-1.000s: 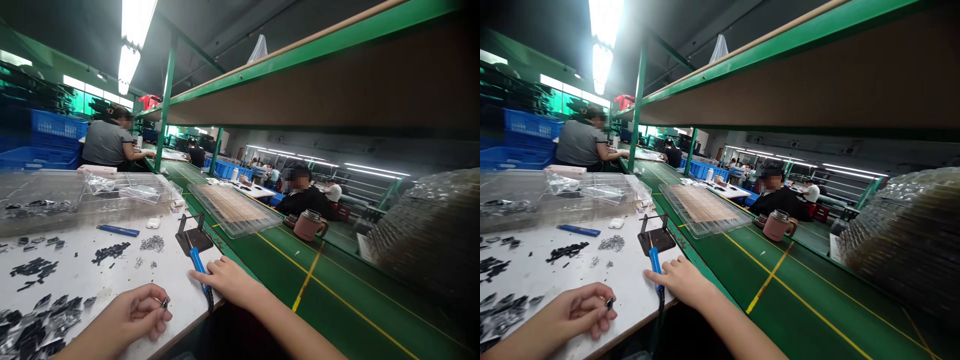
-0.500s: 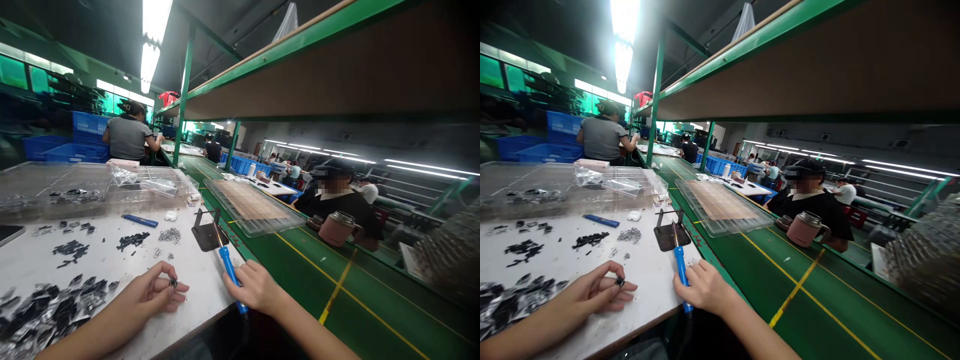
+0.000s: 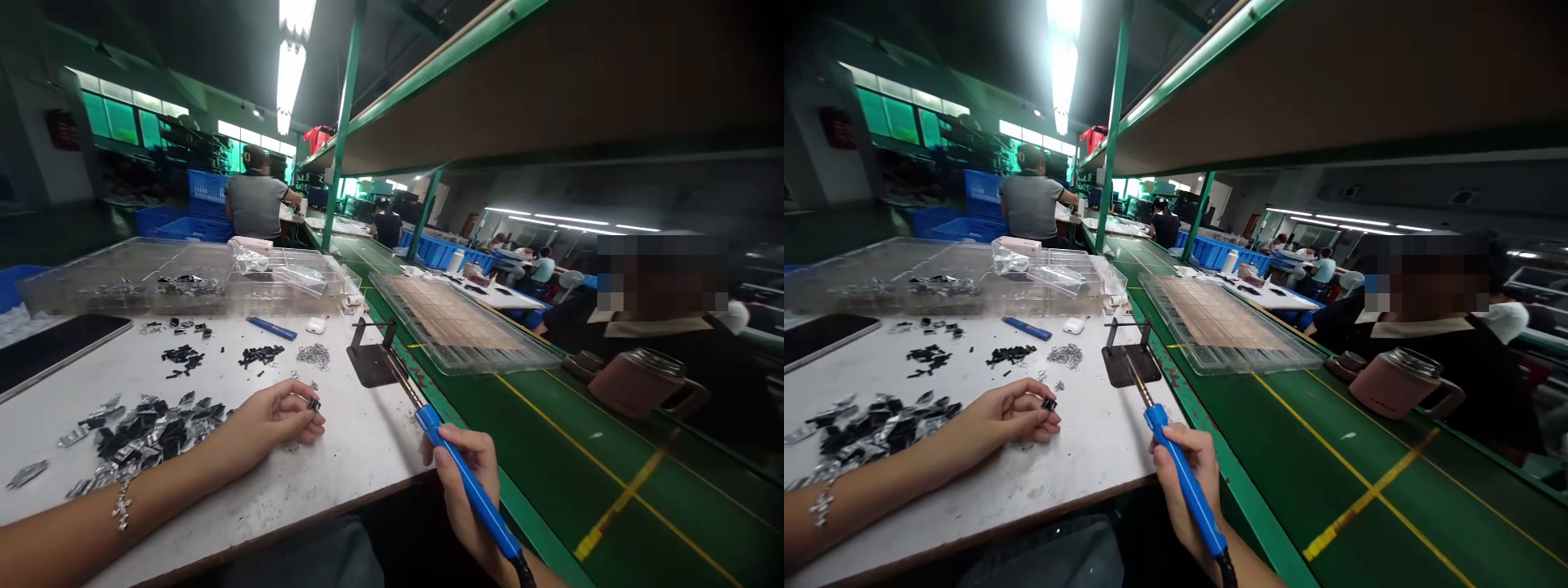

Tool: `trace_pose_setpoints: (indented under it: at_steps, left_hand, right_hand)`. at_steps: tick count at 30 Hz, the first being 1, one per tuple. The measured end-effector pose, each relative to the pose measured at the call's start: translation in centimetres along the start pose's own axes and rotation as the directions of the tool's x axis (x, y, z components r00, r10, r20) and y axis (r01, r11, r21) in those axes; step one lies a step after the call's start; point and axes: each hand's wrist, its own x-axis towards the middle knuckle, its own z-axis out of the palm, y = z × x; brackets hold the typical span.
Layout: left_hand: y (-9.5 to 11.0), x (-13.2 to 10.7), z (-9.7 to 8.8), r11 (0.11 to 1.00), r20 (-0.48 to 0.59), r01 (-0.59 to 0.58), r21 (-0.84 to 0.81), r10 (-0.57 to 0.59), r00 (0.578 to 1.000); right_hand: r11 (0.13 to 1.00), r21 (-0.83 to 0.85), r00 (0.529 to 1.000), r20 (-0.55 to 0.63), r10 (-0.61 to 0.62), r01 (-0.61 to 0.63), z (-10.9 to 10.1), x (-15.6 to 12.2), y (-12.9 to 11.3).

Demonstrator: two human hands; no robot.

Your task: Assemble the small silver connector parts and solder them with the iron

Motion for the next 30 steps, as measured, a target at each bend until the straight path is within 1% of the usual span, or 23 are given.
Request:
trace_pose_setpoints:
  at_steps: [1, 2, 4, 7, 9, 11, 14, 18, 23, 25, 30]
  left_hand:
    - [-0.1, 0.1, -0.1, 1.000, -0.018, 0.008, -0.008, -0.008, 1.000]
    - [-0.1, 0.2, -0.2, 1.000, -0.032, 0.018, -0.013, -0.018, 0.999]
    - [-0.1, 0.3, -0.3, 0.999, -0.056, 0.037, -0.013, -0.038, 0.998]
    - [0.1, 0.2, -0.2, 0.999, -0.078, 0.043, 0.006, -0.043, 0.996]
    - [0.3, 0.1, 0.0, 0.999, -0.078, 0.044, 0.021, -0.042, 0.996]
    - [0.4, 0.0, 0.1, 0.998, -0.075, 0.048, 0.033, -0.046, 0.996]
    - [0.5, 0.0, 0.2, 0.998, -0.076, 0.048, 0.052, -0.044, 0.996]
    - [0.4, 0.0, 0.1, 0.997, -0.070, 0.054, 0.059, -0.050, 0.996]
    - [0.9, -0.2, 0.3, 0.993, -0.067, 0.086, 0.078, -0.081, 0.994]
    - [1.0, -0.2, 0.4, 0.993, -0.052, 0.082, 0.083, -0.078, 0.996]
    - [1.0, -0.2, 0.3, 0.994, -0.044, 0.067, 0.081, -0.063, 0.997]
  right_hand:
    - [0.994, 0.068, 0.996, 0.028, 0.084, -0.086, 0.0, 0.0, -0.3]
    - [0.972, 0.148, 0.982, 0.072, 0.172, -0.181, 0.0, 0.1, -0.5]
    - [0.875, 0.327, 0.932, 0.183, 0.312, -0.357, 0.0, 0.7, -1.0]
    - [0.647, 0.565, 0.859, 0.329, 0.393, -0.512, 0.2, 2.0, -1.3]
    - [0.511, 0.640, 0.815, 0.384, 0.434, -0.574, 0.3, 2.5, -1.1]
    - [0.431, 0.659, 0.777, 0.419, 0.470, -0.617, 0.4, 2.7, -0.8]
    - [0.388, 0.652, 0.744, 0.452, 0.492, -0.652, 0.6, 2.4, -0.2]
    - [0.365, 0.643, 0.726, 0.480, 0.492, -0.673, 0.9, 2.2, 0.1]
    - [0.373, 0.620, 0.712, 0.490, 0.503, -0.690, 1.1, 2.3, -0.2]
    - [0.378, 0.605, 0.703, 0.494, 0.511, -0.700, 1.1, 2.3, -0.3]
    - [0.384, 0.594, 0.700, 0.508, 0.503, -0.707, 1.2, 2.3, -0.2]
